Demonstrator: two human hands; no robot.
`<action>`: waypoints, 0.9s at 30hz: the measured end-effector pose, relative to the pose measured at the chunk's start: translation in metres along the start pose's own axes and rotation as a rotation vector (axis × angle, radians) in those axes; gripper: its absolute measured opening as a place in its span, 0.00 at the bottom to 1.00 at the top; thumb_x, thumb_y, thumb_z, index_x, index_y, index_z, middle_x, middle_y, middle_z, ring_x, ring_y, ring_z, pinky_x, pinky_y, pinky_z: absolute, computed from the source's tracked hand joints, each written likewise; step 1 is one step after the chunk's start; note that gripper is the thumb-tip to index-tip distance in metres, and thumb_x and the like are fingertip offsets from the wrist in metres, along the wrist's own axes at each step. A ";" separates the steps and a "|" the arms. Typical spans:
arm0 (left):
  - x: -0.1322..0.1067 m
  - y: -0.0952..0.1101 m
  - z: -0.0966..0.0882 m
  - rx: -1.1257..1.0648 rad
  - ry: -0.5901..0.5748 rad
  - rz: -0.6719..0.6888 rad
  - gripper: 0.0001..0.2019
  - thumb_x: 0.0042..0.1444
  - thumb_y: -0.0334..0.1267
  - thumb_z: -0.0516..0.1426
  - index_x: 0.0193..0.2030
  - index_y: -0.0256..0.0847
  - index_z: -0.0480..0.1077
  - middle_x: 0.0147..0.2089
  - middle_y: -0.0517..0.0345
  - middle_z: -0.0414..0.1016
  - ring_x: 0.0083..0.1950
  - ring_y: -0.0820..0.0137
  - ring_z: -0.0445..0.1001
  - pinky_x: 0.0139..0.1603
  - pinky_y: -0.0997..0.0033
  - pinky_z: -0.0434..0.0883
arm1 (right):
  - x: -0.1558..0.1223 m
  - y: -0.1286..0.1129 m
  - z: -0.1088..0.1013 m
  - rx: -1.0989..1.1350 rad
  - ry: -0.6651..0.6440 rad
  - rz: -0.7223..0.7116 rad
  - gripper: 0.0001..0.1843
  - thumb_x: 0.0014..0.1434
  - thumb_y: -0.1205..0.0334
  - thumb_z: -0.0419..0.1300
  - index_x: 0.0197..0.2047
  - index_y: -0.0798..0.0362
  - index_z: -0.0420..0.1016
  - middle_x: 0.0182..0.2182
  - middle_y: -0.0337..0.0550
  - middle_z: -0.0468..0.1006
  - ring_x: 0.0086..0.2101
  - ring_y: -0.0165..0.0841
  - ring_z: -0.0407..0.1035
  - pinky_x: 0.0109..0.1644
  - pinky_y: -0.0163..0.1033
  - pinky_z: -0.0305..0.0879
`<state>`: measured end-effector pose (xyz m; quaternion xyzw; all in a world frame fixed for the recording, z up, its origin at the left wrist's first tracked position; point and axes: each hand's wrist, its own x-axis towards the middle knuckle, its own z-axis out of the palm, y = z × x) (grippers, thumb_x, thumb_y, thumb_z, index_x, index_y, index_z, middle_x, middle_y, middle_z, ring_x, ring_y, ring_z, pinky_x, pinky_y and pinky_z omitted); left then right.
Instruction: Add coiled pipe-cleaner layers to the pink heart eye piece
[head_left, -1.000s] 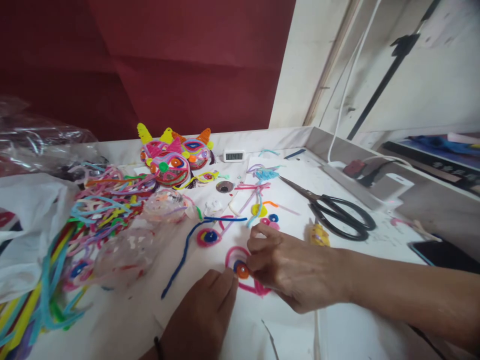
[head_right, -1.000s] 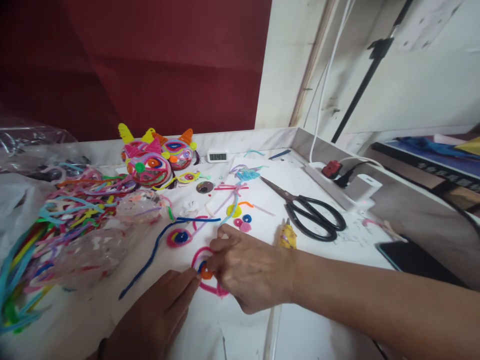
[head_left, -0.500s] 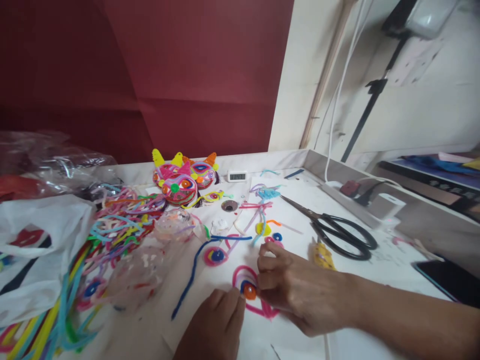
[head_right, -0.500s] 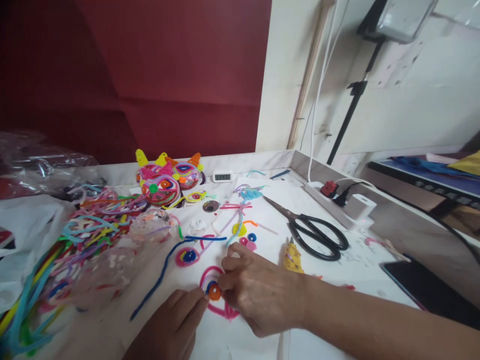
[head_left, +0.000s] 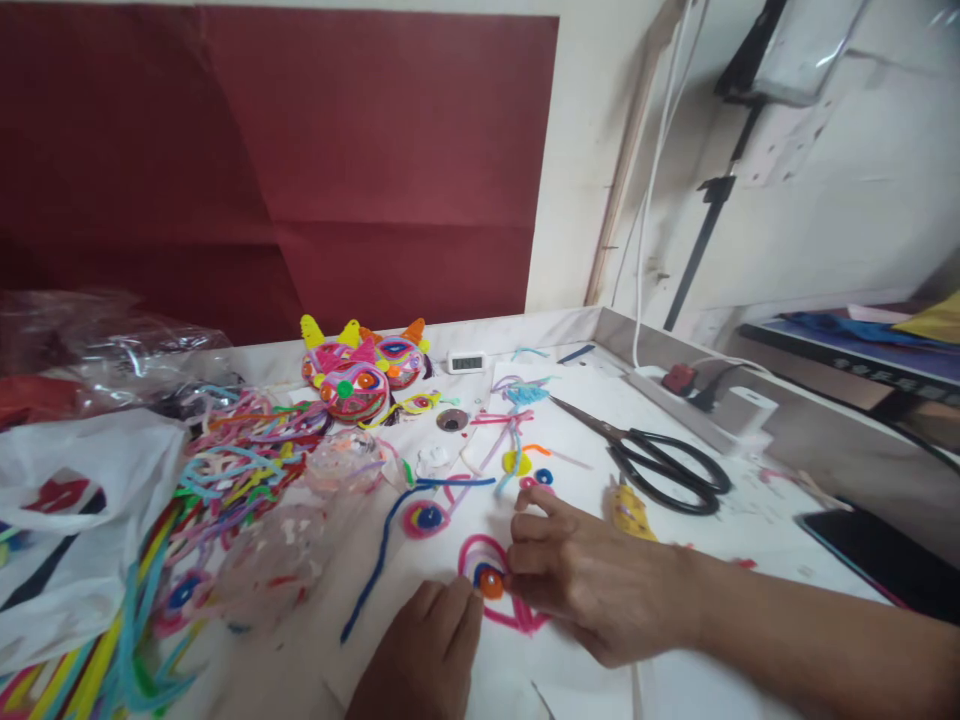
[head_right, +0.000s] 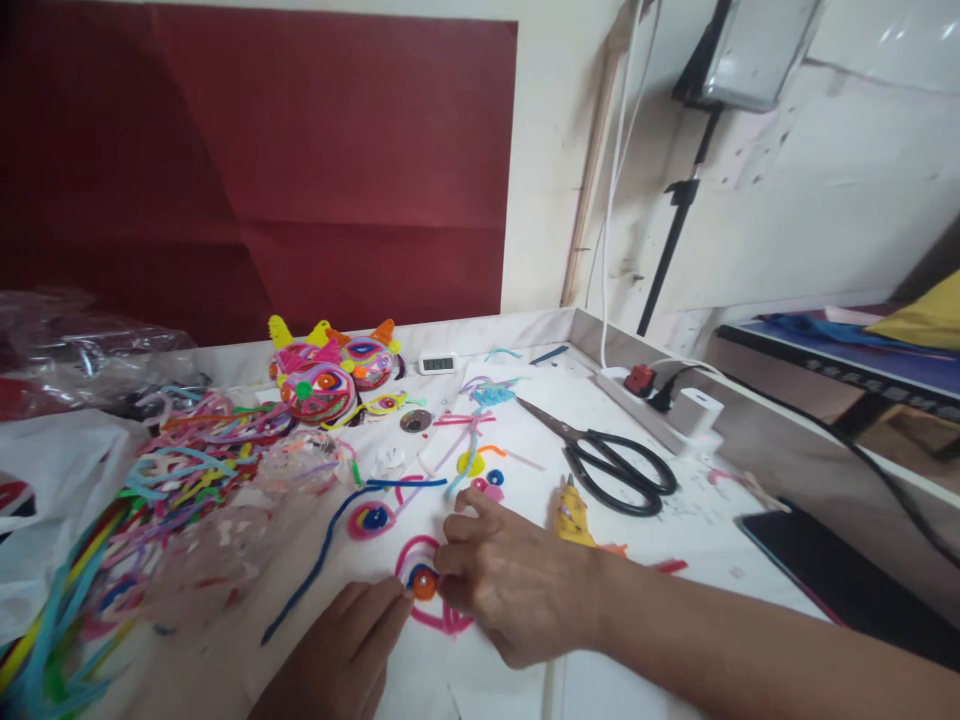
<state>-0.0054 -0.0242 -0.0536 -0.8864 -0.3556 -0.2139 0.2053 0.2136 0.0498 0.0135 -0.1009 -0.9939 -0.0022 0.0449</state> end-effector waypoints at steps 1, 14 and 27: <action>0.002 0.001 -0.002 0.006 0.001 -0.001 0.18 0.60 0.23 0.41 0.48 0.28 0.69 0.41 0.44 0.76 0.39 0.64 0.73 0.40 0.66 0.75 | -0.001 0.000 0.000 -0.002 -0.003 0.003 0.03 0.53 0.67 0.59 0.33 0.56 0.71 0.31 0.41 0.70 0.37 0.36 0.59 0.52 0.47 0.51; 0.004 0.003 -0.011 0.000 -0.010 -0.024 0.18 0.60 0.23 0.40 0.49 0.28 0.68 0.42 0.45 0.77 0.40 0.64 0.75 0.42 0.68 0.76 | -0.003 -0.001 -0.005 0.013 -0.051 0.041 0.11 0.53 0.68 0.59 0.41 0.58 0.74 0.32 0.43 0.71 0.39 0.38 0.60 0.56 0.50 0.46; 0.001 0.002 -0.010 -0.063 -0.060 -0.042 0.17 0.57 0.23 0.46 0.52 0.30 0.66 0.47 0.45 0.74 0.46 0.63 0.73 0.46 0.67 0.75 | 0.002 0.000 -0.001 0.062 -0.002 0.033 0.05 0.48 0.70 0.62 0.27 0.57 0.68 0.29 0.39 0.70 0.38 0.35 0.60 0.51 0.44 0.49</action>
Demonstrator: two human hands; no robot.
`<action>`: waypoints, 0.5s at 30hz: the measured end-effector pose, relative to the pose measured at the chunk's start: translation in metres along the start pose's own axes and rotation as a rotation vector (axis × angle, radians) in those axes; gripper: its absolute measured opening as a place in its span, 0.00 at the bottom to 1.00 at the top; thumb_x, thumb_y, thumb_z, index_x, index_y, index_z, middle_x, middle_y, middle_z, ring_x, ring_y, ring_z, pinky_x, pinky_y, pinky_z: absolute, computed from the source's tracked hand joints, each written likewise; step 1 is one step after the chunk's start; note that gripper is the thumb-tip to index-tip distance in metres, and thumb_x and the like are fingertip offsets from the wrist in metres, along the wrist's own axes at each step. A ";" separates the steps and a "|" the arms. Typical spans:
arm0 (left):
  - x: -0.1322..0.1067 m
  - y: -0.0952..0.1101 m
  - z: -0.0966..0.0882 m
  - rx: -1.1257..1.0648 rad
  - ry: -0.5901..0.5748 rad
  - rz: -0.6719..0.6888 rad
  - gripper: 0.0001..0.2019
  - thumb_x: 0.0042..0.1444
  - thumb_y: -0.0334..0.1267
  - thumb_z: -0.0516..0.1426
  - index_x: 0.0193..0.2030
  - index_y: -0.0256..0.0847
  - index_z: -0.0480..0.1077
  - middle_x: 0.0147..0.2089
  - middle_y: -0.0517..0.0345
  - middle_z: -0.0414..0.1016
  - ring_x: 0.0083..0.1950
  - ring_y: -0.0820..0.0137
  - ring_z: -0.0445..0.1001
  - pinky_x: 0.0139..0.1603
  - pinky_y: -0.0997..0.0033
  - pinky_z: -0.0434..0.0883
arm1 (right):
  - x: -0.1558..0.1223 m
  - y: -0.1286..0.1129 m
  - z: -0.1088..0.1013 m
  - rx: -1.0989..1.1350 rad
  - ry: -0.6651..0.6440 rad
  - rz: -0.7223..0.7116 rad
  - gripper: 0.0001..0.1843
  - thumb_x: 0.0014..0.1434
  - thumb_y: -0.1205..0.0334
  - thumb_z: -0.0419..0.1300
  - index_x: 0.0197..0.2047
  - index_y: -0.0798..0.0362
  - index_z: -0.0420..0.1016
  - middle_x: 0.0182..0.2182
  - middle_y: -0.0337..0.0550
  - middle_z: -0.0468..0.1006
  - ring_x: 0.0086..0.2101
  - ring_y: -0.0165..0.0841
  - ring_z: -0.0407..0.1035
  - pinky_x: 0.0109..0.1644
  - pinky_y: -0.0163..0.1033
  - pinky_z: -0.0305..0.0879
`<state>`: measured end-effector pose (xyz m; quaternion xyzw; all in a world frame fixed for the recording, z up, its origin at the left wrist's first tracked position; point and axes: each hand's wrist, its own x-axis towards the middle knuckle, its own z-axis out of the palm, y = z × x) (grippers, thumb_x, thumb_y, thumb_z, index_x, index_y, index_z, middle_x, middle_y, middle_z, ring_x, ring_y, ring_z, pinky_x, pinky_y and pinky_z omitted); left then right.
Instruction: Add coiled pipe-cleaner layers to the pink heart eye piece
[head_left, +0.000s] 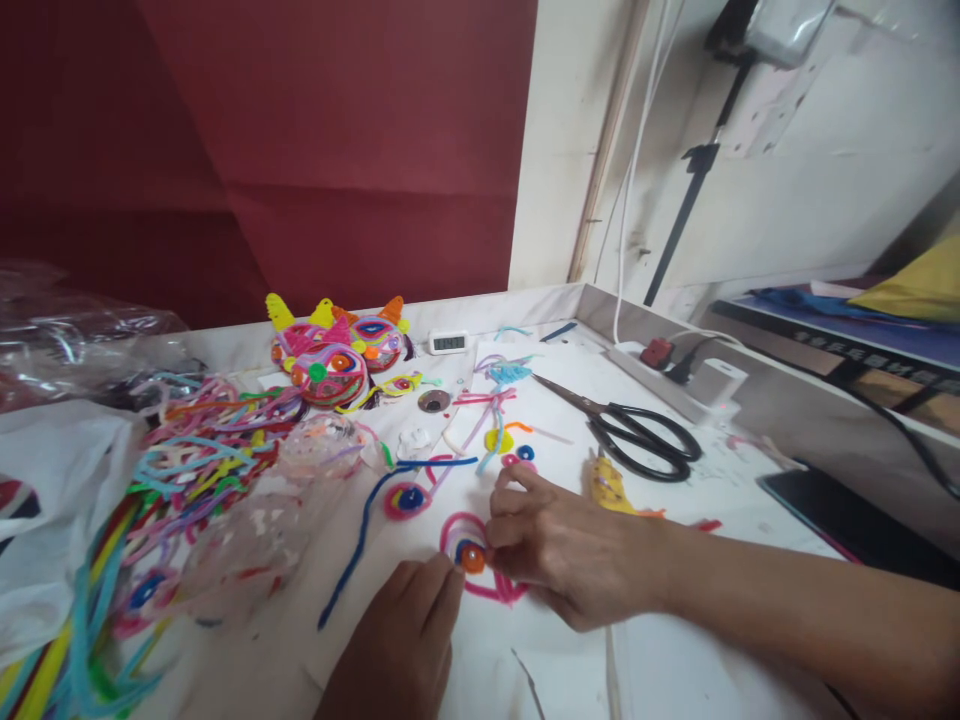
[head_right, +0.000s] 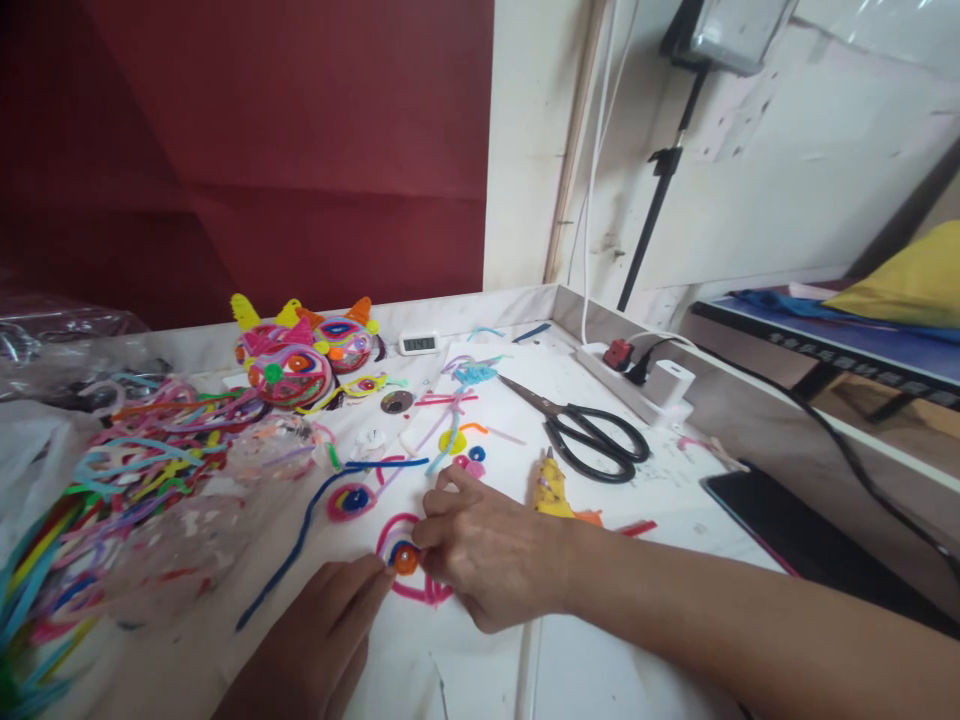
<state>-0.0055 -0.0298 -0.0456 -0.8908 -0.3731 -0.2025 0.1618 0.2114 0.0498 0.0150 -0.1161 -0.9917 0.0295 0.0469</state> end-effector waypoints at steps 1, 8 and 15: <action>0.000 0.000 0.001 -0.023 -0.007 -0.022 0.18 0.57 0.24 0.46 0.53 0.29 0.66 0.47 0.45 0.74 0.45 0.63 0.73 0.46 0.67 0.75 | 0.000 0.000 0.000 0.003 0.003 0.002 0.05 0.48 0.70 0.62 0.27 0.57 0.68 0.29 0.39 0.70 0.38 0.35 0.60 0.51 0.44 0.49; -0.002 0.002 0.003 -0.206 -0.058 -0.153 0.21 0.57 0.24 0.46 0.57 0.35 0.62 0.47 0.45 0.70 0.45 0.66 0.73 0.45 0.68 0.75 | 0.001 0.004 0.005 0.030 0.018 -0.003 0.05 0.48 0.70 0.60 0.25 0.56 0.67 0.28 0.38 0.70 0.38 0.35 0.60 0.52 0.43 0.49; 0.005 -0.002 -0.006 -0.142 -0.031 -0.123 0.19 0.54 0.23 0.49 0.52 0.37 0.67 0.51 0.46 0.73 0.52 0.62 0.71 0.51 0.62 0.73 | 0.002 0.000 0.003 0.038 0.020 0.010 0.07 0.47 0.69 0.62 0.24 0.55 0.66 0.29 0.38 0.72 0.36 0.35 0.61 0.51 0.45 0.49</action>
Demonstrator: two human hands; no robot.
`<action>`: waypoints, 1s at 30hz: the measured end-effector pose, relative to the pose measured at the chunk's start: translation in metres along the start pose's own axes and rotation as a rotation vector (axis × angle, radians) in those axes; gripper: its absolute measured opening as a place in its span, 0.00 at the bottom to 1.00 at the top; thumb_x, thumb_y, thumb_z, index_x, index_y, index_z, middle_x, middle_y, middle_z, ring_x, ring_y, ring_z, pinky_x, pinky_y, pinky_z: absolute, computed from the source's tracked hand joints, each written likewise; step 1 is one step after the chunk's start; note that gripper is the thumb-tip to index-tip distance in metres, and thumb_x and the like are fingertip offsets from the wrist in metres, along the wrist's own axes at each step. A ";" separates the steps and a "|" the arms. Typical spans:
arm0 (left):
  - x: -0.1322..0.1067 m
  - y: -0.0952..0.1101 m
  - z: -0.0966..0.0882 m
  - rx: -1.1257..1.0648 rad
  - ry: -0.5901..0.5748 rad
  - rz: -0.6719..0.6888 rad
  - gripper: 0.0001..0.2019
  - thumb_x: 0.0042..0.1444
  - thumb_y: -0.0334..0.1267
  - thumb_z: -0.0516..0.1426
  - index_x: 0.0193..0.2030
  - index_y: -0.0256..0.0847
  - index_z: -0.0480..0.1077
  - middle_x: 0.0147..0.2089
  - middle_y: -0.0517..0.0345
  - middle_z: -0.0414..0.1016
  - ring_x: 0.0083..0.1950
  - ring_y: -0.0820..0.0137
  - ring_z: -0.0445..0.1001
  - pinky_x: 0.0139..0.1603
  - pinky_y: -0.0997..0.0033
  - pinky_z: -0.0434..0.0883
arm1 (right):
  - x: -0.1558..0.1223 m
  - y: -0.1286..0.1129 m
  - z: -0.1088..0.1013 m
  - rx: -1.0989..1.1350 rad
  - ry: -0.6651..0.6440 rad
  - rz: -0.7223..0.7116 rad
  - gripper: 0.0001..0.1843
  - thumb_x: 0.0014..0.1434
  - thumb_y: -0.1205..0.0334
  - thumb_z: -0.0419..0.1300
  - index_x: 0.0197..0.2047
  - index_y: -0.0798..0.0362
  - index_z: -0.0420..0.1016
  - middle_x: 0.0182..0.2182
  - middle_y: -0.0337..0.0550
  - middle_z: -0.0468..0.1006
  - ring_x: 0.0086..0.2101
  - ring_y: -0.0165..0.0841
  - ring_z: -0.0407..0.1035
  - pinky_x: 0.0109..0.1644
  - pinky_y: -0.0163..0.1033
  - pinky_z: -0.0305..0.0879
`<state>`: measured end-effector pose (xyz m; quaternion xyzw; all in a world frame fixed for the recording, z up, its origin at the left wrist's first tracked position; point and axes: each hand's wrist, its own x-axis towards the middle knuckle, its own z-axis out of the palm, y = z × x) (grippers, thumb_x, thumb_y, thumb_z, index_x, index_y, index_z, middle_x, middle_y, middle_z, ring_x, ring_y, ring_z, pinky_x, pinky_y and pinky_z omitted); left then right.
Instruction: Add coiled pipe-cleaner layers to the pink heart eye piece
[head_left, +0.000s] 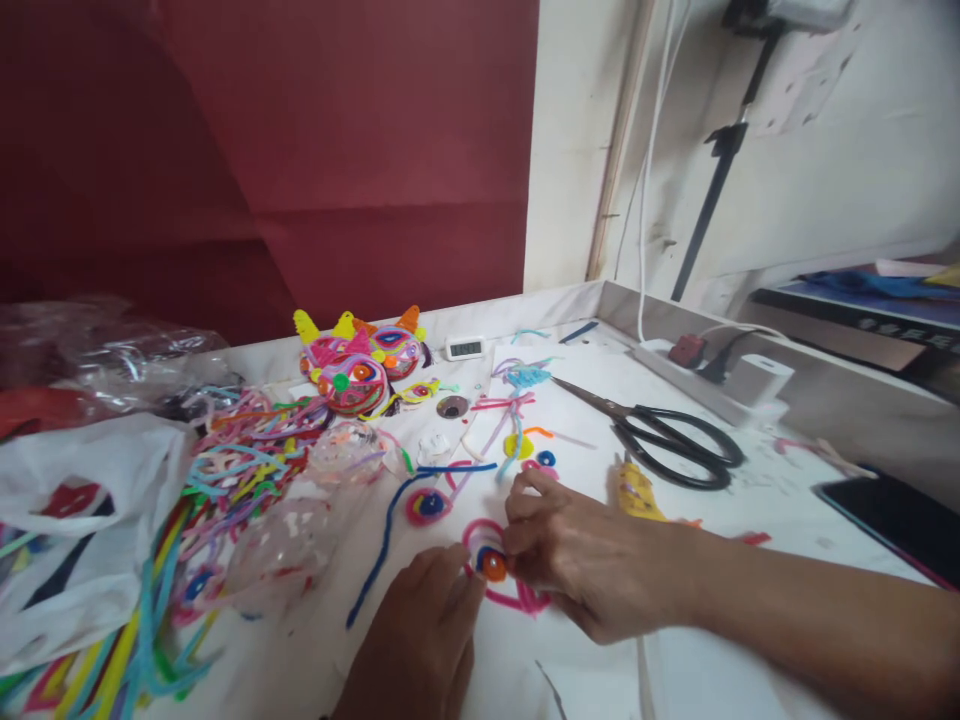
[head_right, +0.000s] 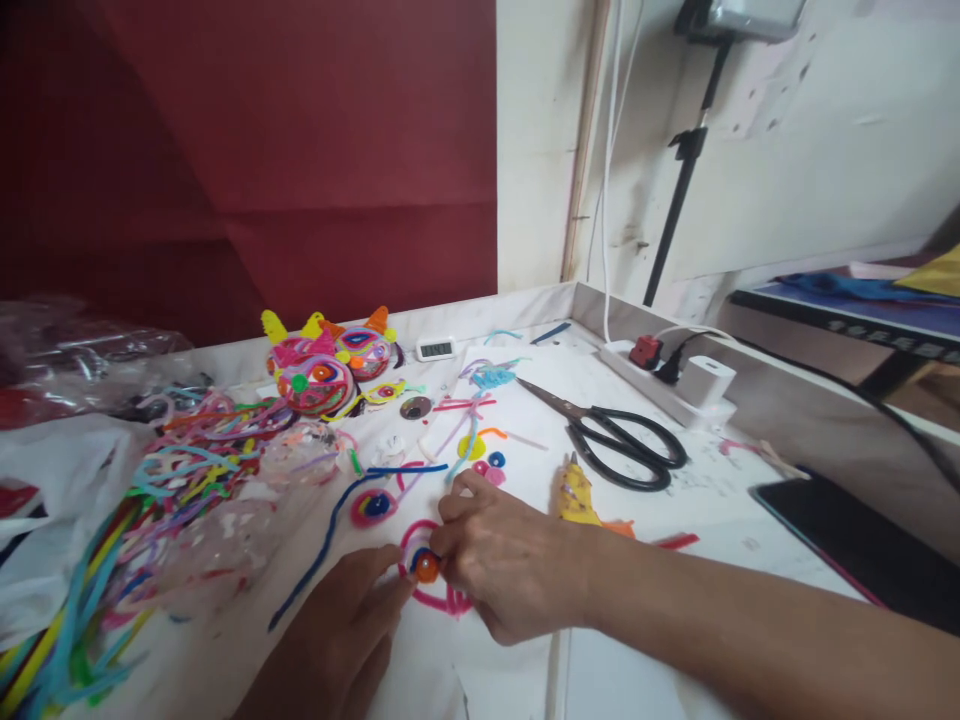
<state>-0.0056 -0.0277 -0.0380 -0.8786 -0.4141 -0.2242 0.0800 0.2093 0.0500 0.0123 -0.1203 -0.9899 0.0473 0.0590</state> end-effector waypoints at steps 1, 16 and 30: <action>0.001 -0.001 -0.001 0.026 0.010 0.020 0.18 0.54 0.24 0.50 0.51 0.37 0.68 0.51 0.45 0.73 0.53 0.61 0.70 0.52 0.62 0.73 | 0.001 0.000 -0.001 -0.007 -0.004 0.007 0.07 0.48 0.69 0.62 0.24 0.55 0.66 0.29 0.38 0.72 0.36 0.35 0.61 0.51 0.44 0.49; 0.003 -0.007 0.014 0.137 0.166 0.154 0.14 0.56 0.24 0.47 0.44 0.36 0.70 0.38 0.49 0.77 0.41 0.67 0.77 0.41 0.71 0.77 | 0.007 -0.006 0.001 -0.046 -0.065 0.039 0.14 0.44 0.69 0.64 0.21 0.55 0.60 0.27 0.36 0.72 0.34 0.34 0.61 0.47 0.43 0.51; -0.006 -0.005 0.027 0.100 0.141 0.065 0.14 0.60 0.28 0.47 0.49 0.37 0.68 0.40 0.49 0.79 0.42 0.66 0.79 0.44 0.70 0.78 | 0.006 -0.005 0.006 -0.061 0.013 0.000 0.11 0.43 0.69 0.62 0.20 0.54 0.60 0.25 0.37 0.73 0.32 0.33 0.61 0.45 0.42 0.51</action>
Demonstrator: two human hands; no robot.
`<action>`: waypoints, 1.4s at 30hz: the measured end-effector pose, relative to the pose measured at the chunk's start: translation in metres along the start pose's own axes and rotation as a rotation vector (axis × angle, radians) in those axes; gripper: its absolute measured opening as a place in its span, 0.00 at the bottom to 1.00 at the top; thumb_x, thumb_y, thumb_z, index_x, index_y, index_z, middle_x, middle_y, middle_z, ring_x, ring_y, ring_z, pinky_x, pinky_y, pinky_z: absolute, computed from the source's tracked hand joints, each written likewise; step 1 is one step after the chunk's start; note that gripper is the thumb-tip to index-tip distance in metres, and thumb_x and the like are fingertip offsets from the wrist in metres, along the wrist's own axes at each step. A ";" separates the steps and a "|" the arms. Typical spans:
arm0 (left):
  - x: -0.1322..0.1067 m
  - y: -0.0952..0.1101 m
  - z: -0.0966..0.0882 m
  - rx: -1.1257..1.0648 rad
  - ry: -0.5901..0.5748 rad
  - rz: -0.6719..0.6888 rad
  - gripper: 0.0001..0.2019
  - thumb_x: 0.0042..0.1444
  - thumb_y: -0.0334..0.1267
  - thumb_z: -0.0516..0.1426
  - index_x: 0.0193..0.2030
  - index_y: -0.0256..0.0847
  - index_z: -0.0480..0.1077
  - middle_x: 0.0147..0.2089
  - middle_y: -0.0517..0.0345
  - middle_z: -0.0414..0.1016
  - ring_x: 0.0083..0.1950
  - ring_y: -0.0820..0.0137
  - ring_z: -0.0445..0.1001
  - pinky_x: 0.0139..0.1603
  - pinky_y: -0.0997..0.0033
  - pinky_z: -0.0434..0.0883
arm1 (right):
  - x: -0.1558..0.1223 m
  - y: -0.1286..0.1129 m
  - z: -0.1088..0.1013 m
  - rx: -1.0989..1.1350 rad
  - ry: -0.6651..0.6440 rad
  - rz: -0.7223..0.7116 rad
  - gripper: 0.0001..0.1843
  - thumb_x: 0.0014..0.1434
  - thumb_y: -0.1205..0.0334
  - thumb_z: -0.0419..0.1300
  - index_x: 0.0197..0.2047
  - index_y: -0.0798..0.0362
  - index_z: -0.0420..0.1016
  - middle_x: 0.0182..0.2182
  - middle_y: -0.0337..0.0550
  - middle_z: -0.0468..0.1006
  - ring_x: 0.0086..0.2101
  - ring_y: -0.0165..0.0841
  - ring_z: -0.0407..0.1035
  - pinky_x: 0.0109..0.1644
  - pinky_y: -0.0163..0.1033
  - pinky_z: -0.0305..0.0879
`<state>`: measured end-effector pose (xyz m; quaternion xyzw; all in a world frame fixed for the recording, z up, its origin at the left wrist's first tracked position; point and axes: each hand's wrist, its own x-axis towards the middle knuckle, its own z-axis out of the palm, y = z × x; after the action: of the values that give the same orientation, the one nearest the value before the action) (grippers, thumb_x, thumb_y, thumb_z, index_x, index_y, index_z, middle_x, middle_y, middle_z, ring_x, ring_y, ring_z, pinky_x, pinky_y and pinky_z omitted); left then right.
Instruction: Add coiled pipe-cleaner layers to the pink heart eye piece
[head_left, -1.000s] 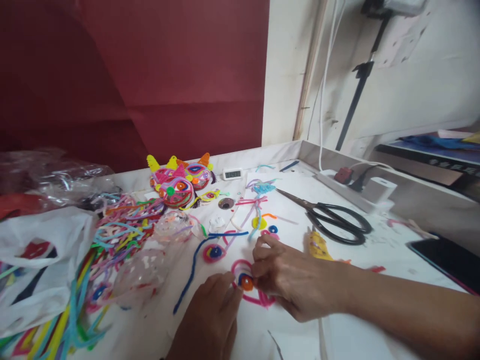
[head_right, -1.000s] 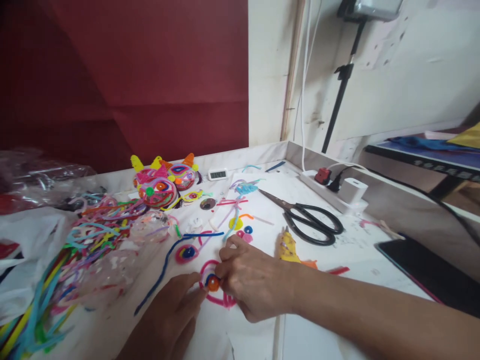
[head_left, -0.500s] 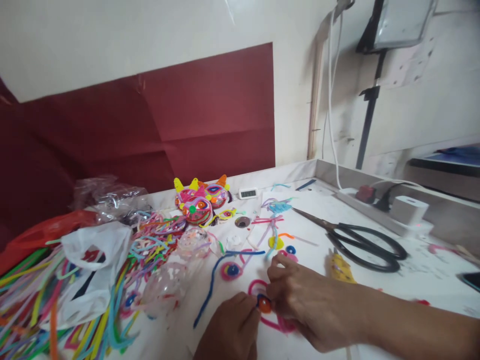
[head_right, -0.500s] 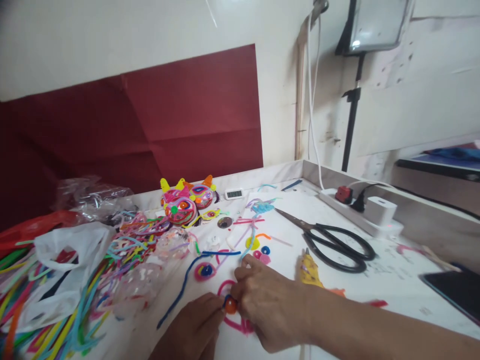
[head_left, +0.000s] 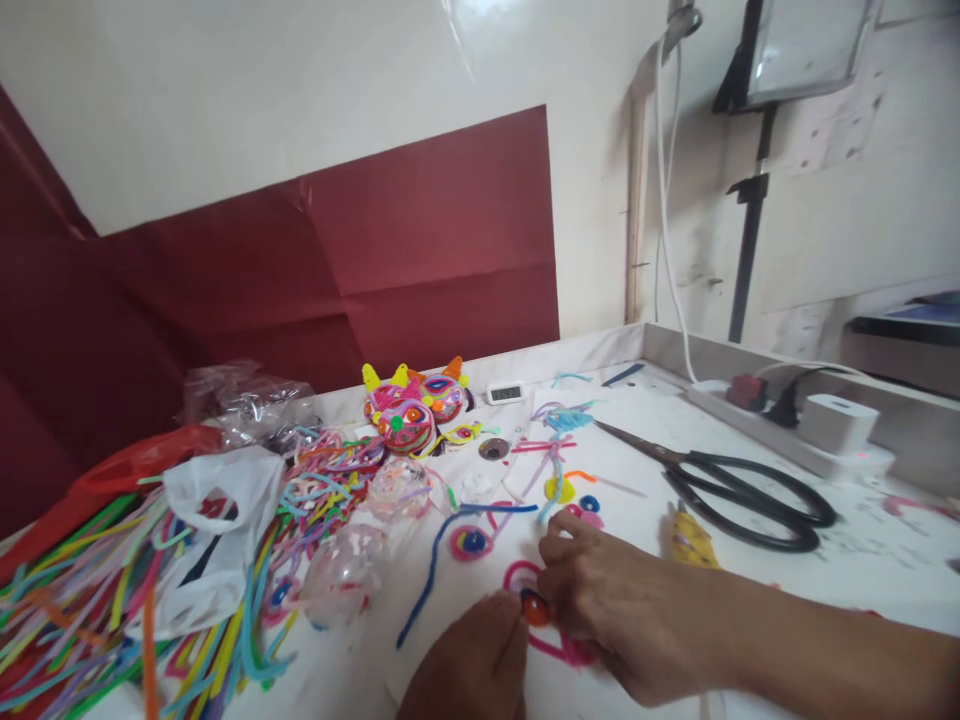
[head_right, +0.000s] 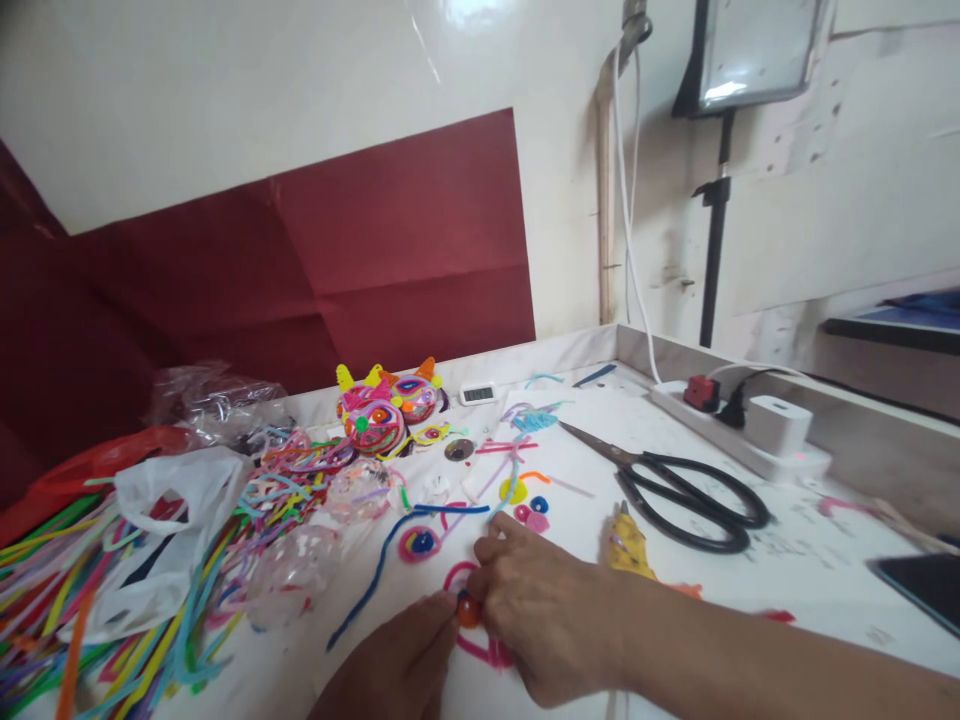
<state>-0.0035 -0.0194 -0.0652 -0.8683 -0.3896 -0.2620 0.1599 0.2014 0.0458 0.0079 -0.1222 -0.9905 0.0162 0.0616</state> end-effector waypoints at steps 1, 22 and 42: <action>0.001 0.001 0.000 -0.020 -0.019 -0.029 0.14 0.60 0.28 0.47 0.49 0.38 0.68 0.39 0.51 0.79 0.41 0.68 0.79 0.43 0.73 0.78 | 0.000 0.000 0.000 -0.002 -0.004 0.004 0.12 0.43 0.69 0.62 0.20 0.54 0.60 0.25 0.37 0.73 0.32 0.33 0.61 0.45 0.42 0.51; 0.011 0.014 -0.012 -0.155 -0.084 -0.181 0.10 0.62 0.40 0.53 0.47 0.41 0.69 0.46 0.54 0.73 0.40 0.71 0.73 0.39 0.66 0.74 | 0.002 -0.003 -0.001 -0.065 -0.012 0.014 0.11 0.42 0.68 0.64 0.19 0.55 0.63 0.25 0.38 0.73 0.34 0.35 0.63 0.44 0.42 0.53; 0.015 0.018 -0.032 -0.148 -0.150 -0.126 0.15 0.56 0.28 0.50 0.48 0.42 0.69 0.46 0.49 0.75 0.45 0.64 0.76 0.46 0.65 0.77 | 0.003 -0.001 -0.006 -0.122 -0.085 0.014 0.07 0.46 0.65 0.64 0.22 0.55 0.70 0.27 0.40 0.75 0.34 0.37 0.64 0.41 0.43 0.52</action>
<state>0.0079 -0.0376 -0.0313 -0.8687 -0.4338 -0.2339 0.0492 0.1987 0.0456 0.0148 -0.1320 -0.9904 -0.0388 0.0117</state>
